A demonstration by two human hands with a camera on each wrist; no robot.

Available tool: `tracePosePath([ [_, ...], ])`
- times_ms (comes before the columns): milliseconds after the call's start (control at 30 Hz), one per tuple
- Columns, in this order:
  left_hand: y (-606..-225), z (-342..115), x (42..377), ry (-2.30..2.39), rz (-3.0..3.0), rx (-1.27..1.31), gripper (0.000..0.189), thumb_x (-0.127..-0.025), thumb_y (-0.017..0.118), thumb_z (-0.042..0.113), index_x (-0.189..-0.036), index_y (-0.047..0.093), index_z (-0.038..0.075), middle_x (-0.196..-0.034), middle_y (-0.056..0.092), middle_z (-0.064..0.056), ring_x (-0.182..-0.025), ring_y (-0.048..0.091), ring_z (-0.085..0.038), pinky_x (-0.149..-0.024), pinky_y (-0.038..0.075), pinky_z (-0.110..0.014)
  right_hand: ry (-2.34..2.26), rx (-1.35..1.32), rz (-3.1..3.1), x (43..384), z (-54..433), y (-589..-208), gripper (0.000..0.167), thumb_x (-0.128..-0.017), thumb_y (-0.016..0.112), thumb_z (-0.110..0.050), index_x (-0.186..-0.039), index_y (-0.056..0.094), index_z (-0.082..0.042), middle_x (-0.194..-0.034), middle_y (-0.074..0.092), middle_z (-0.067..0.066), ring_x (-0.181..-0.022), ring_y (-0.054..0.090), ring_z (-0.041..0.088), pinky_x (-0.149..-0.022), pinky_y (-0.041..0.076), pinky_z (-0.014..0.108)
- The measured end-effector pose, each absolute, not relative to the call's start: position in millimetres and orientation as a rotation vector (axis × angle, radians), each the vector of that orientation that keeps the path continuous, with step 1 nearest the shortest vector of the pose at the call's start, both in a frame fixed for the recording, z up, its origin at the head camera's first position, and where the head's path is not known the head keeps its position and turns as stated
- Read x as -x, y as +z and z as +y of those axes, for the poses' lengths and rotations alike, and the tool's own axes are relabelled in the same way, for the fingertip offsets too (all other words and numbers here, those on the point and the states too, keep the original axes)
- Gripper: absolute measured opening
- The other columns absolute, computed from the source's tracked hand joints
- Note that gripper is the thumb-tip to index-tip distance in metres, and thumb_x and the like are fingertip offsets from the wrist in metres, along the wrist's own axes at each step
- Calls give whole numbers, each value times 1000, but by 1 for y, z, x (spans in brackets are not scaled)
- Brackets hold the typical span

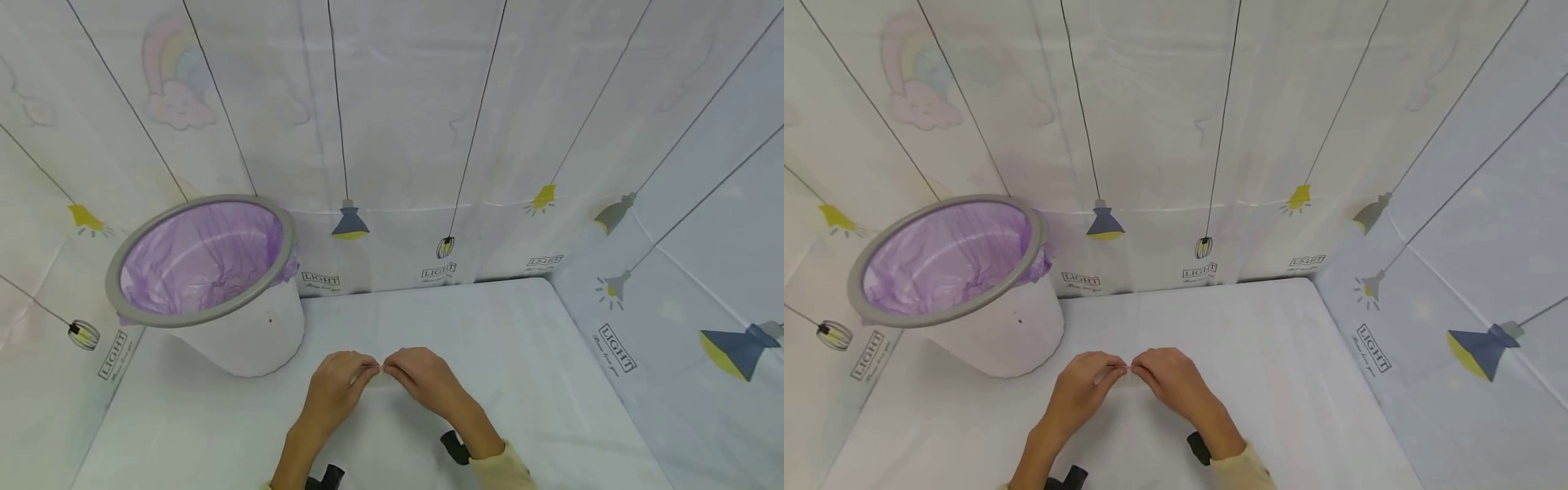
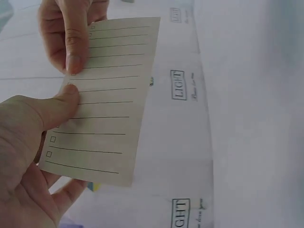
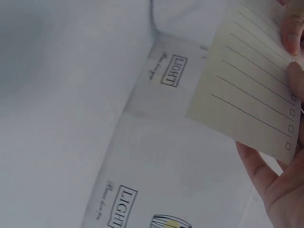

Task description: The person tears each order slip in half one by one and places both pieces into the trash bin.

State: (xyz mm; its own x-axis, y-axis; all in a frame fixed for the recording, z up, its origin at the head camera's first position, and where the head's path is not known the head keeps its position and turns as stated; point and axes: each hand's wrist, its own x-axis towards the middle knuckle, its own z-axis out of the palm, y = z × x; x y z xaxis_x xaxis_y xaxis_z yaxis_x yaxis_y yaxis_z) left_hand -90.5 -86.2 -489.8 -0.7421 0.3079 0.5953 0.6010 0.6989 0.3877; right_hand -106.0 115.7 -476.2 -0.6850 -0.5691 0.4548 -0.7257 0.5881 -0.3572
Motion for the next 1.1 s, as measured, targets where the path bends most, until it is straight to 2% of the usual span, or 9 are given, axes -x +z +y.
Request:
tracePosePath([
  [200,-450,-92,101,-814,-2312,736,14,-79,79,14,-91,73,14,-80,73,7,-75,67,-8,-76,56,-29,738,-1067,-2343,118,112,-443,5,-88,69,-15,-93,69,-13,-82,71,-6,-75,64,6,-75,55,25],
  [433,-415,-96,111,-897,-2238,787,10,-84,75,13,-94,73,11,-81,72,4,-69,64,-7,-63,52,-20,746,-1108,-2258,129,111,-403,4,-89,69,-13,-92,68,-11,-78,67,-4,-69,58,7,-73,53,27],
  [600,-397,-98,115,-1065,-2195,791,10,-84,74,8,-94,72,9,-85,73,1,-75,67,-8,-67,54,-21,833,-1084,-2223,132,110,-383,9,-95,62,-17,-90,67,-10,-79,64,-4,-69,51,7,-67,47,23],
  [733,-387,-99,116,-1164,-2180,782,9,-86,72,8,-95,72,9,-88,73,0,-79,69,-11,-69,56,-24,955,-1067,-2228,132,108,-376,3,-93,63,-11,-93,66,-11,-85,65,-2,-73,52,8,-65,46,21],
  [1100,-382,-97,114,-1283,-2154,749,8,-89,69,9,-96,73,7,-92,74,-2,-86,71,-15,-77,58,-30,1251,-944,-2307,127,105,-372,7,-94,62,-8,-94,68,-9,-89,67,2,-78,58,11,-66,50,22],
])
